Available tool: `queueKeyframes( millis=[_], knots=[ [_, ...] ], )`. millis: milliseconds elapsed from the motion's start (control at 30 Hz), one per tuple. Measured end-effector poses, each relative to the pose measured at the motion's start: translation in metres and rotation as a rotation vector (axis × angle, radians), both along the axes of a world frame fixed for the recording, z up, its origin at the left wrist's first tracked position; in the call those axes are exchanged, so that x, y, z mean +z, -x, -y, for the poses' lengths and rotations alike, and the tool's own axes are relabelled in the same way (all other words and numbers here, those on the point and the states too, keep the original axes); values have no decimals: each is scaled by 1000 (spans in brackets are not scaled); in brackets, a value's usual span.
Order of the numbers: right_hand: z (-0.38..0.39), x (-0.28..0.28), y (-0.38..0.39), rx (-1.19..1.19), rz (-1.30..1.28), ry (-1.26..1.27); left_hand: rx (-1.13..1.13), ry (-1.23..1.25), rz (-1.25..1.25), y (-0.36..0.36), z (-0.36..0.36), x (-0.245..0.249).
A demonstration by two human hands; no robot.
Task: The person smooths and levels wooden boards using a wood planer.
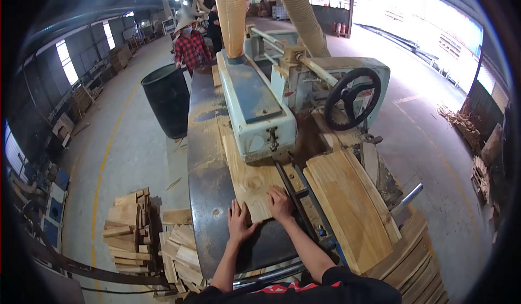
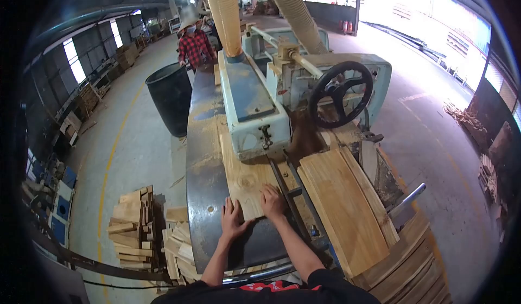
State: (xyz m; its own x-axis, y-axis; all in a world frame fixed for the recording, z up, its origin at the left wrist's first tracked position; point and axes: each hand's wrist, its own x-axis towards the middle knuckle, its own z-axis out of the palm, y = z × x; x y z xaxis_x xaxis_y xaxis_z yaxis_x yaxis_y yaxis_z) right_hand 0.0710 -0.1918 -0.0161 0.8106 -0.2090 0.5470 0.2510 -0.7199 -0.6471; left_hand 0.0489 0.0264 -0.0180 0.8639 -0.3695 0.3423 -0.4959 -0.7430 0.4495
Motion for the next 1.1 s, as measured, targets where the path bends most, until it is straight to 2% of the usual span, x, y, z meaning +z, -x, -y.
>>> queueKeyframes(
  millis=[67,200,267,333,467,567,700,767,833,900,967,1100],
  knots=[
    [4,-13,-17,24,61,70,-2,14,19,-15,-1,-11],
    [14,-22,-39,132,31,2,-35,-1,92,-42,-4,-15],
    [22,3,-26,251,-53,-94,-14,-15,130,-48,-1,-14],
    [24,57,19,236,-358,-149,38,-21,133,-48,7,-11],
    [38,100,121,232,-240,-143,71,58,139,-48,11,-10],
    [63,119,184,75,-179,-5,79,46,105,-45,10,-3],
    [97,139,242,-298,-247,146,129,54,103,-44,10,-4],
    [114,137,258,-495,-291,263,119,87,194,-43,8,-5],
    [126,137,271,-583,-365,276,86,112,274,-43,5,-9],
    [144,134,284,-605,-465,275,71,116,303,-36,3,-12],
    [164,125,292,-558,-574,257,93,19,340,-13,6,-1],
    [178,125,299,-550,-651,285,123,-6,305,24,8,2]
  ],
)
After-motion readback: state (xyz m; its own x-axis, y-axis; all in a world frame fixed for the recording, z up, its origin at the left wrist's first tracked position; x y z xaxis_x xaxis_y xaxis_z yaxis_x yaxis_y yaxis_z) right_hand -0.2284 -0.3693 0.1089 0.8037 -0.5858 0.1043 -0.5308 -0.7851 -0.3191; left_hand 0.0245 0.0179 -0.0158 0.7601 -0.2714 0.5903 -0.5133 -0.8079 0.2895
